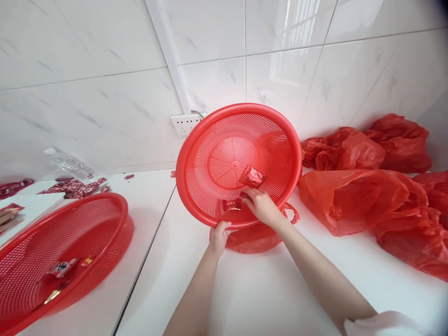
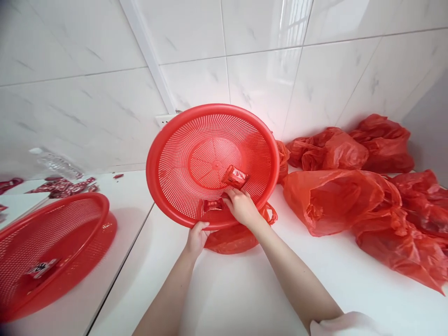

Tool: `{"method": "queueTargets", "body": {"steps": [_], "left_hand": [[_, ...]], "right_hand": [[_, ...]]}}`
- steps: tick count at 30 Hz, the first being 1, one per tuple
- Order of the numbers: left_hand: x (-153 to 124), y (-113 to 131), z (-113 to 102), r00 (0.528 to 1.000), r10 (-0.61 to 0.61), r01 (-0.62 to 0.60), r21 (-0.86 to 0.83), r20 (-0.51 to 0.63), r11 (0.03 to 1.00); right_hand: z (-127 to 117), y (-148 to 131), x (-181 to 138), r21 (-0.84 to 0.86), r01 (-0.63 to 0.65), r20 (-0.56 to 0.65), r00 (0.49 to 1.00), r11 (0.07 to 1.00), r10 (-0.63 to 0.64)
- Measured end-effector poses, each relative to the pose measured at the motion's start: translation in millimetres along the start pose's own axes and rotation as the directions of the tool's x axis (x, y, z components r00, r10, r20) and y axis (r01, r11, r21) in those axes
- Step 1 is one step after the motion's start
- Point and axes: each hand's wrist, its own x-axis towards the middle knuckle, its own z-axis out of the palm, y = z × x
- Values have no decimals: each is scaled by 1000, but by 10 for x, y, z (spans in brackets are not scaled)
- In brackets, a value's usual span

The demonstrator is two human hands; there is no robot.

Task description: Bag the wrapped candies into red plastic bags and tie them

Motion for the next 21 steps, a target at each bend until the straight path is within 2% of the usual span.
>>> {"method": "queueTargets", "body": {"steps": [2,4,6,8,10,13,18,21], "left_hand": [[17,35,-16,1000,17,-17,2,-15,1000],[38,76,-41,999,40,-40,-3,-28,999],[58,110,-70,998,56,-57,-14,-39,998],[75,126,-99,998,58,-59,-22,-39,998],[90,127,-126,998,54,-54,-24,-31,998],[109,119,-157,998,45,-46,-36,-34,998],[125,130,-172,997,55,-58,-45,-58,997],[130,139,-169,994,74,-78,-48,-83,996]], "right_hand": [[-60,12,29,300,-102,-5,994,948,108],[-133,22,53,598,-214,82,975,773,207],[-194,32,68,761,-297,169,949,577,265],[-233,42,73,811,-316,174,934,492,312],[-254,56,71,819,-286,130,937,497,325],[-258,90,65,792,-232,96,961,564,260],[-232,137,39,598,-191,3,972,778,236],[-251,103,16,377,-166,-52,979,911,199]]}}
